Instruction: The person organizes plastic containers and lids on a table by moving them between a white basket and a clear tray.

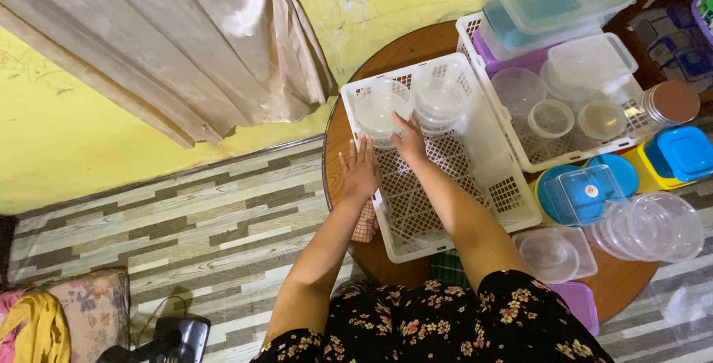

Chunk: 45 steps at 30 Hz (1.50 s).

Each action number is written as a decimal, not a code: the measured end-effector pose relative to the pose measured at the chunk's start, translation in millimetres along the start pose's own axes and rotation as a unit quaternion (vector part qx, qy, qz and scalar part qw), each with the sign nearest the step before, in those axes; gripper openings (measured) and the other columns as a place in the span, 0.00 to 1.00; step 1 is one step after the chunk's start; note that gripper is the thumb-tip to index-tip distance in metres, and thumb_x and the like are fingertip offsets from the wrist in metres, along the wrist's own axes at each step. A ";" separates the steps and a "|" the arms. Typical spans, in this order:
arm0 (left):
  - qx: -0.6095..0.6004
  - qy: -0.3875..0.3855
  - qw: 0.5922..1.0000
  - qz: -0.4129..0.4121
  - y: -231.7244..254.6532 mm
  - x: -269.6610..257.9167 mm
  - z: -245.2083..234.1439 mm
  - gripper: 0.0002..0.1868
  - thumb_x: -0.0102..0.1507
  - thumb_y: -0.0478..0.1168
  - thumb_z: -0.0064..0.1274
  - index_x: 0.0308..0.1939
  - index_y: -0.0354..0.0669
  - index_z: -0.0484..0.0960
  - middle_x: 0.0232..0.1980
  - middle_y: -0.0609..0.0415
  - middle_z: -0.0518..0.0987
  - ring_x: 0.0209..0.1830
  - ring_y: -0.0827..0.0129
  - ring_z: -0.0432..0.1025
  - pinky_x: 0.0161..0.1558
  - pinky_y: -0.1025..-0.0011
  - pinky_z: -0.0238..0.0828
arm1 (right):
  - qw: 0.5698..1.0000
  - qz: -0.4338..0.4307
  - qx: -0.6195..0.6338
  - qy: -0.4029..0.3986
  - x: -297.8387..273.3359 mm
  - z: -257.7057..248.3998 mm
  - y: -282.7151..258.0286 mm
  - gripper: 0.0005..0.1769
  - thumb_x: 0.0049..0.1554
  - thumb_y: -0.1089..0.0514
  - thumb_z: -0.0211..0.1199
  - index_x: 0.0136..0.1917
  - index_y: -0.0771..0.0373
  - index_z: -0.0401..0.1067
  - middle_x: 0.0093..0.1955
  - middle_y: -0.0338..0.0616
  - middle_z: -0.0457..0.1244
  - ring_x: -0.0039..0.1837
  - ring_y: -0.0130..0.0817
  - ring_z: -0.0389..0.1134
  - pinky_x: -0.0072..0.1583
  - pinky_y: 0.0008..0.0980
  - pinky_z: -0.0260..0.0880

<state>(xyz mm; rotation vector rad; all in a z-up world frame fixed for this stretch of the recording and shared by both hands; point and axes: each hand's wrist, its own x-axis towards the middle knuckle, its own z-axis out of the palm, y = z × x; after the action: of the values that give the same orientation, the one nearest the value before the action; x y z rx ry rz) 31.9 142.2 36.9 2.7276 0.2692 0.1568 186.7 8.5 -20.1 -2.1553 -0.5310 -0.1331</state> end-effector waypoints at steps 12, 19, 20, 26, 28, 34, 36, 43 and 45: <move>0.002 -0.043 0.999 0.014 60.2 -19.4 -16.2 0.41 0.69 0.52 0.38 0.82 0.45 0.41 0.85 0.51 0.42 0.85 0.50 0.31 0.76 0.38 0.20 | 0.994 0.013 -0.106 -0.035 -45.0 -81.0 -17.5 0.44 0.62 0.51 0.63 0.84 0.44 0.44 0.87 0.54 0.34 0.86 0.56 0.33 0.80 0.52 0.39; 0.014 -0.036 0.996 0.078 134.9 -42.8 -5.1 0.39 0.72 0.60 0.28 0.82 0.47 0.40 0.85 0.49 0.41 0.84 0.47 0.32 0.76 0.38 0.22 | 0.981 0.030 -0.181 -0.059 -105.4 -182.5 -34.1 0.39 0.64 0.47 0.55 0.84 0.45 0.45 0.87 0.54 0.31 0.86 0.56 0.27 0.78 0.60 0.25; 0.013 -0.036 0.996 0.085 146.3 -44.7 -3.1 0.39 0.72 0.60 0.28 0.82 0.47 0.40 0.85 0.49 0.41 0.84 0.47 0.32 0.76 0.38 0.22 | 0.981 0.033 -0.182 -0.054 -112.8 -195.6 -32.6 0.39 0.64 0.47 0.55 0.84 0.45 0.45 0.87 0.54 0.31 0.86 0.56 0.27 0.78 0.60 0.25; 0.017 -0.019 0.989 0.149 216.5 -67.4 17.8 0.41 0.72 0.62 0.30 0.82 0.45 0.43 0.85 0.48 0.43 0.85 0.45 0.33 0.76 0.35 0.23 | 0.985 -0.001 -0.172 0.027 -171.2 -269.8 -10.1 0.39 0.63 0.48 0.59 0.84 0.45 0.50 0.86 0.57 0.37 0.86 0.61 0.33 0.78 0.65 0.34; 0.043 0.013 0.981 0.189 242.0 -75.9 24.7 0.40 0.72 0.62 0.32 0.82 0.46 0.46 0.86 0.48 0.44 0.85 0.47 0.35 0.77 0.36 0.24 | 0.973 -0.027 -0.219 0.065 -187.3 -292.6 1.1 0.39 0.63 0.48 0.60 0.84 0.47 0.51 0.86 0.62 0.38 0.85 0.64 0.38 0.77 0.71 0.36; 0.017 -0.029 0.970 0.240 313.5 -92.5 38.2 0.40 0.71 0.63 0.33 0.81 0.46 0.47 0.85 0.49 0.46 0.85 0.47 0.35 0.76 0.36 0.26 | 0.952 -0.026 -0.259 0.161 -232.8 -351.8 49.4 0.37 0.63 0.46 0.61 0.81 0.48 0.56 0.85 0.63 0.40 0.83 0.71 0.41 0.75 0.76 0.40; 0.027 -0.019 0.967 0.253 333.1 -100.3 44.5 0.41 0.71 0.64 0.33 0.82 0.47 0.47 0.85 0.49 0.46 0.85 0.48 0.36 0.77 0.37 0.26 | 0.951 -0.004 -0.263 0.165 -246.7 -369.3 66.5 0.37 0.62 0.46 0.61 0.81 0.49 0.56 0.84 0.65 0.40 0.83 0.72 0.40 0.73 0.76 0.41; 0.033 -0.060 0.947 0.313 389.7 -113.7 78.5 0.41 0.71 0.65 0.31 0.80 0.46 0.46 0.83 0.49 0.44 0.82 0.50 0.34 0.74 0.37 0.24 | 0.945 0.093 -0.276 0.149 -294.9 -414.8 121.0 0.38 0.60 0.46 0.62 0.80 0.48 0.56 0.84 0.63 0.40 0.83 0.71 0.37 0.72 0.79 0.39; 0.044 -0.049 0.946 0.318 396.6 -121.7 91.5 0.41 0.71 0.65 0.31 0.81 0.47 0.47 0.84 0.49 0.44 0.84 0.51 0.34 0.75 0.38 0.24 | 0.944 0.109 -0.272 0.150 -307.8 -421.3 136.4 0.39 0.59 0.46 0.63 0.80 0.46 0.57 0.84 0.61 0.40 0.83 0.69 0.37 0.73 0.78 0.39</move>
<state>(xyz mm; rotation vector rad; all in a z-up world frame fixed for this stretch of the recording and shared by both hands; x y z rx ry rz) -7.8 -275.9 100.7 2.7993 -0.6569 0.1846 6.7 -495.8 44.4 -2.6458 -0.0721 -0.5271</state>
